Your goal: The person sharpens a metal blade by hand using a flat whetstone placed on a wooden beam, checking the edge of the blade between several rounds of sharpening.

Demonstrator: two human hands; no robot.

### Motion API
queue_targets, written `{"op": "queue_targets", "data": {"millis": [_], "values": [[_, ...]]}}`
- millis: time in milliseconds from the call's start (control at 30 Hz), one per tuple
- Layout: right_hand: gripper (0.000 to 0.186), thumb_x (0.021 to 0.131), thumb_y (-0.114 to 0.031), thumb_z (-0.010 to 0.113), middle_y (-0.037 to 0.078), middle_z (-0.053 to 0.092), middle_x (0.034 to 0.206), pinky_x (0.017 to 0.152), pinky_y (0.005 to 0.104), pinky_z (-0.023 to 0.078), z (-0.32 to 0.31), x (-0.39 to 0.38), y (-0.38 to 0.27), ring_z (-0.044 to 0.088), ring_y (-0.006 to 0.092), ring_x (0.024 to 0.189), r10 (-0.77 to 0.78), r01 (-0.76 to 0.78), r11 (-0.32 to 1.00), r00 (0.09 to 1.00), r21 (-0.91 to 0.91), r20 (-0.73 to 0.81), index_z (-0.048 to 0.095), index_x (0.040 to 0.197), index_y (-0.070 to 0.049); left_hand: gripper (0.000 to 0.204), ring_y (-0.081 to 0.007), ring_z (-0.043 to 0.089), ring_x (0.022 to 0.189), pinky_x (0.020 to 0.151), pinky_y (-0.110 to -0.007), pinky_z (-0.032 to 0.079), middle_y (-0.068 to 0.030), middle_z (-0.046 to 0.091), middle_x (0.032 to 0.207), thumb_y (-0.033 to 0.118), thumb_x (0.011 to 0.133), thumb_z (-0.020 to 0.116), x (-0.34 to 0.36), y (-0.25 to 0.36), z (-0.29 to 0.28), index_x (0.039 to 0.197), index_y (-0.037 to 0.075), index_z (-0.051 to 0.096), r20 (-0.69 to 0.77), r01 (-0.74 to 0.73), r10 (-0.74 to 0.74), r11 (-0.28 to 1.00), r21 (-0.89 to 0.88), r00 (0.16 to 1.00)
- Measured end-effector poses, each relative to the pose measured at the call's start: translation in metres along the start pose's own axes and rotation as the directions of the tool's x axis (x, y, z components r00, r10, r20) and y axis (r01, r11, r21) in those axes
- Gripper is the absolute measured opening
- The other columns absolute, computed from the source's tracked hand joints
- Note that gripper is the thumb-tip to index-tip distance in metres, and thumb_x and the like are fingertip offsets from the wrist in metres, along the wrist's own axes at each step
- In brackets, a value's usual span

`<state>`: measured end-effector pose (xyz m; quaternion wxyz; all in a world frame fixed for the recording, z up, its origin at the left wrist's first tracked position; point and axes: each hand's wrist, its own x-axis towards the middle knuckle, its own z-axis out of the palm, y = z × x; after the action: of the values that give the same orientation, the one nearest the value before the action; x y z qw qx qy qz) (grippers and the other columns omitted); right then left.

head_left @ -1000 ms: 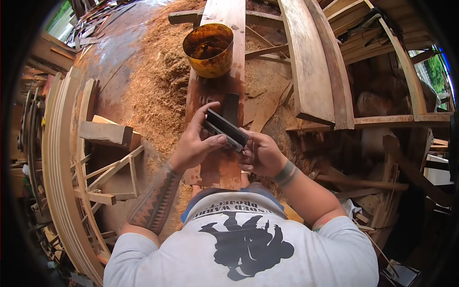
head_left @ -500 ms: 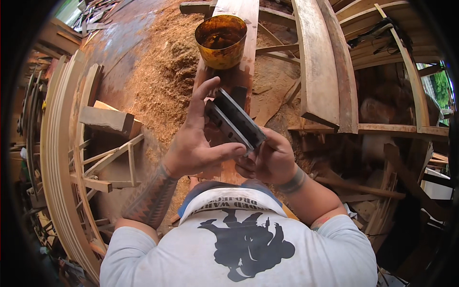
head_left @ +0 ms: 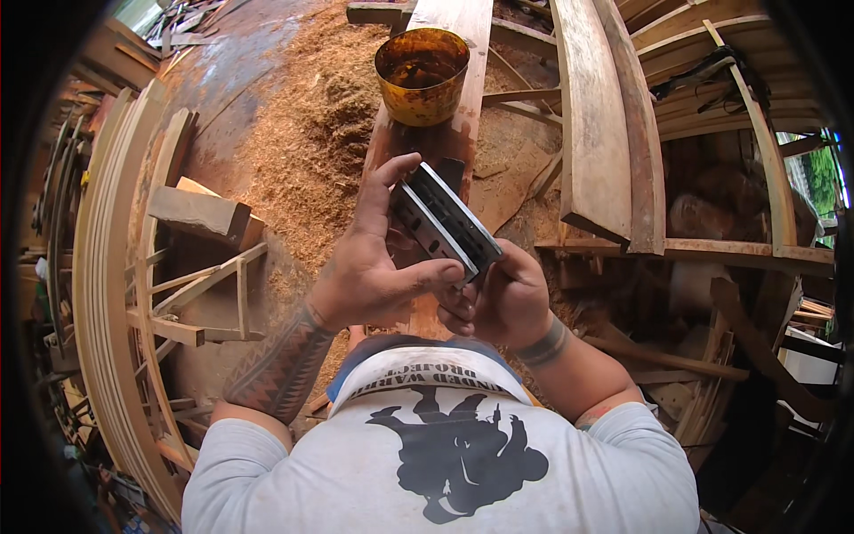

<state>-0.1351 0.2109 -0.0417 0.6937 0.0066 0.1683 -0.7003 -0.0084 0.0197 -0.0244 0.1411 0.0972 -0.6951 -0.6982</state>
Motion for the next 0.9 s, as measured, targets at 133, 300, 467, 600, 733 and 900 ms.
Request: {"op": "queue_targets", "data": {"millis": [133,300,467,600,733,900], "values": [[0.054,0.117,-0.046,0.038,0.007,0.067,0.092,0.063,0.0399,0.052,0.003,0.000,0.003,0.060,0.0215,0.073,-0.039,0.039,0.999,0.999,-0.005,-0.017,0.063,0.142,-0.006,0.120,-0.0226,0.072,0.124,0.107,-0.039,0.060,-0.0151,0.062,0.141,0.027,0.087,0.100,-0.003,-0.001,0.001,0.175,0.005,0.021,-0.003,0.002,-0.002,1.000,-0.017,1.000],[0.056,0.117,-0.042,0.042,0.007,0.070,0.092,0.060,0.0361,0.053,0.016,0.001,0.004,0.064,0.0182,0.067,-0.105,0.098,0.990,0.992,-0.103,-0.069,0.055,0.159,-0.007,0.121,-0.0238,0.071,0.126,0.110,-0.041,0.059,-0.0155,0.062,0.142,0.027,0.086,0.100,-0.007,-0.002,0.006,0.175,0.005,0.020,-0.021,0.001,-0.003,0.995,-0.102,1.000],[0.054,0.118,-0.040,0.043,0.007,0.070,0.094,0.059,0.0345,0.052,0.016,0.001,0.003,0.063,0.0167,0.065,-0.151,0.136,0.974,0.986,-0.183,-0.068,0.053,0.158,-0.005,0.118,-0.0296,0.060,0.143,0.120,-0.044,0.052,-0.0168,0.049,0.163,0.025,0.085,0.097,-0.007,0.007,0.010,0.176,0.009,0.024,0.006,0.209,-0.220,0.915,-0.346,0.975],[0.050,0.119,-0.037,0.046,0.007,0.070,0.094,0.061,0.0347,0.053,0.008,0.003,0.001,0.064,0.0172,0.067,-0.132,0.120,0.973,0.990,-0.195,-0.047,0.053,0.157,-0.005,0.115,-0.0228,0.066,0.129,0.112,-0.040,0.055,-0.0154,0.062,0.139,0.021,0.091,0.095,-0.004,0.009,0.016,0.173,0.001,0.018,-0.030,0.194,-0.228,0.885,-0.422,0.973],[0.047,0.120,-0.034,0.047,0.006,0.071,0.100,0.062,0.0352,0.054,0.003,0.005,0.002,0.066,0.0180,0.069,-0.123,0.119,0.978,0.992,-0.172,-0.013,0.053,0.157,-0.007,0.118,-0.0304,0.061,0.142,0.119,-0.045,0.054,-0.0209,0.050,0.159,0.022,0.087,0.095,-0.003,0.000,0.018,0.174,0.008,0.016,-0.023,0.238,-0.268,0.888,-0.392,0.963],[0.049,0.120,-0.034,0.046,0.005,0.070,0.105,0.060,0.0353,0.054,-0.002,0.006,0.001,0.067,0.0181,0.070,-0.119,0.116,0.980,0.993,-0.161,-0.005,0.051,0.161,-0.008,0.119,-0.0301,0.063,0.139,0.118,-0.045,0.055,-0.0221,0.054,0.153,0.022,0.088,0.095,-0.002,0.003,0.019,0.173,0.009,0.013,-0.004,0.235,-0.254,0.900,-0.368,0.967]]}}
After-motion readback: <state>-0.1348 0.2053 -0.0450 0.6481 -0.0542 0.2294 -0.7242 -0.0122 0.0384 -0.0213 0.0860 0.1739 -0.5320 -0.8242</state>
